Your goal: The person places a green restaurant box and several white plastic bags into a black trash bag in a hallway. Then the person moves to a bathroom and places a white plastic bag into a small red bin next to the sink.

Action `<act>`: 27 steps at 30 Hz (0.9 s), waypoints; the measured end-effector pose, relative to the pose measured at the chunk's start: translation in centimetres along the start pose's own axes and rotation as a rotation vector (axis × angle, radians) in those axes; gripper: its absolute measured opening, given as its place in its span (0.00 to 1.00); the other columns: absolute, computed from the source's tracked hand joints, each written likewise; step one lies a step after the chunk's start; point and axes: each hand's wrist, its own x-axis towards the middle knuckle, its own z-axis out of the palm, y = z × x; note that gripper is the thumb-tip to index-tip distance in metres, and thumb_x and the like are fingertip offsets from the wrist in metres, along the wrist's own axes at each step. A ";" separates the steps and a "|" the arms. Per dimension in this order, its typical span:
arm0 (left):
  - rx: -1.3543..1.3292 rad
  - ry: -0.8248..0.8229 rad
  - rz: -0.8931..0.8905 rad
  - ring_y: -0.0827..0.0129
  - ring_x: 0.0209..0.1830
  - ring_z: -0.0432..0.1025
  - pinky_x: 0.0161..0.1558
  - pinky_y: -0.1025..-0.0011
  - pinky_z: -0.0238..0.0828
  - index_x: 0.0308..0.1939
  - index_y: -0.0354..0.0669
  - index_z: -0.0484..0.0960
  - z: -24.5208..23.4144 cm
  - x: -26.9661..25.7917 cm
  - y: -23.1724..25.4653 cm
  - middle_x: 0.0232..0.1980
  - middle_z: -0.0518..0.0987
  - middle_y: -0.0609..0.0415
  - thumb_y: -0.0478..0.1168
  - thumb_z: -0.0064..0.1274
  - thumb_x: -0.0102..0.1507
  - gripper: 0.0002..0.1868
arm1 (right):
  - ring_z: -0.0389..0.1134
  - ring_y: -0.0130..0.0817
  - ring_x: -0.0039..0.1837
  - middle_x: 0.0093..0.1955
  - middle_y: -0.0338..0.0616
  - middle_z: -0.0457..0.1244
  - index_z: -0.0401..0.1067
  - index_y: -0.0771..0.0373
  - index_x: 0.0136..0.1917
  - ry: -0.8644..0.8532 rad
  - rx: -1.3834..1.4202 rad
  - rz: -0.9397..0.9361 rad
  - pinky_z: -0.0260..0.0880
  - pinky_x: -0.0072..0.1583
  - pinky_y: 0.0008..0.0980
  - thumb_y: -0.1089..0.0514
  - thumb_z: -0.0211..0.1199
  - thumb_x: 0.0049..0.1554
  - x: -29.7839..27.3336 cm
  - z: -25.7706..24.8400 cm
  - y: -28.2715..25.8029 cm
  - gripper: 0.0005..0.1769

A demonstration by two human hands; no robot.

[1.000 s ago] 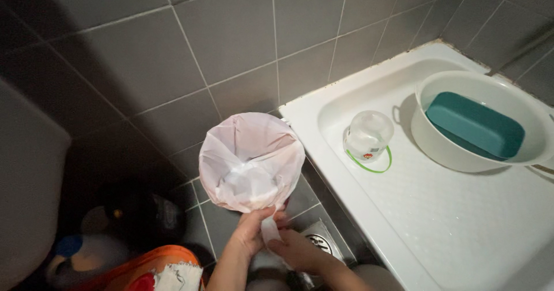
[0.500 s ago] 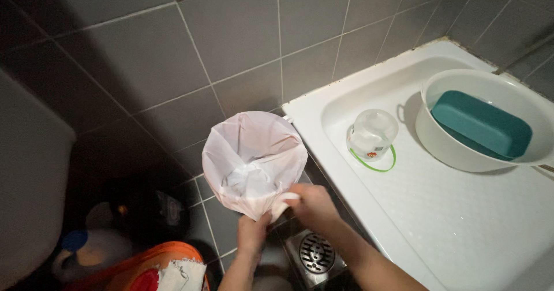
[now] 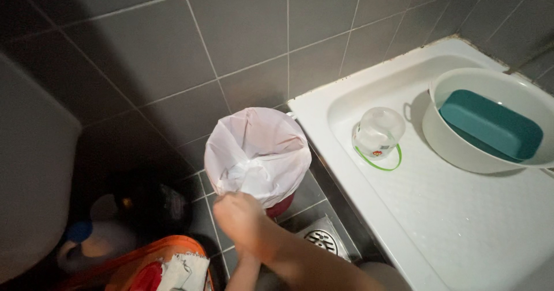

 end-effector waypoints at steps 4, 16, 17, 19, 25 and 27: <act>-0.080 0.035 -0.041 0.46 0.48 0.79 0.49 0.53 0.74 0.47 0.42 0.86 0.6 -0.6 -0.3 0.44 0.85 0.40 0.46 0.57 0.59 0.16 | 0.74 0.44 0.40 0.34 0.48 0.69 0.78 0.58 0.32 0.015 -0.084 -0.025 0.72 0.41 0.43 0.60 0.62 0.51 0.6 1.0 -1.5 0.08; -0.415 0.530 -0.011 0.48 0.43 0.79 0.45 0.55 0.75 0.46 0.41 0.85 -1.5 -0.8 0.0 0.41 0.86 0.42 0.45 0.56 0.60 0.15 | 0.75 0.49 0.47 0.42 0.52 0.72 0.82 0.60 0.41 -0.395 -0.050 0.148 0.75 0.48 0.46 0.58 0.61 0.54 1.7 2.6 0.2 0.09; -0.374 0.542 0.038 0.49 0.43 0.79 0.44 0.55 0.75 0.46 0.41 0.85 -1.8 -1.0 0.0 0.40 0.86 0.42 0.45 0.56 0.60 0.15 | 0.75 0.50 0.47 0.42 0.53 0.71 0.82 0.61 0.41 -0.360 -0.029 0.110 0.75 0.48 0.47 0.58 0.62 0.53 1.1 2.6 0.7 0.09; -0.228 0.543 0.091 0.49 0.42 0.80 0.44 0.55 0.75 0.45 0.41 0.85 -2.6 -1.4 0.1 0.40 0.86 0.42 0.45 0.56 0.60 0.15 | 0.74 0.53 0.45 0.41 0.55 0.70 0.80 0.62 0.39 -0.290 0.019 0.036 0.75 0.48 0.47 0.58 0.63 0.51 0.1 2.3 1.6 0.08; 0.018 0.391 0.193 0.45 0.37 0.79 0.42 0.54 0.74 0.43 0.39 0.86 -4.1 -1.0 0.8 0.36 0.83 0.35 0.47 0.54 0.62 0.15 | 0.71 0.56 0.45 0.41 0.57 0.68 0.73 0.66 0.40 0.276 0.493 0.183 0.73 0.46 0.46 0.61 0.62 0.54 -6.2 1.4 2.7 0.05; -0.006 0.281 0.142 0.49 0.30 0.78 0.38 0.56 0.74 0.41 0.37 0.86 -4.2 -0.9 0.7 0.31 0.83 0.36 0.44 0.55 0.61 0.14 | 0.74 0.50 0.44 0.40 0.55 0.70 0.75 0.64 0.38 0.173 0.554 0.474 0.74 0.46 0.42 0.58 0.63 0.54 -7.6 2.2 3.7 0.07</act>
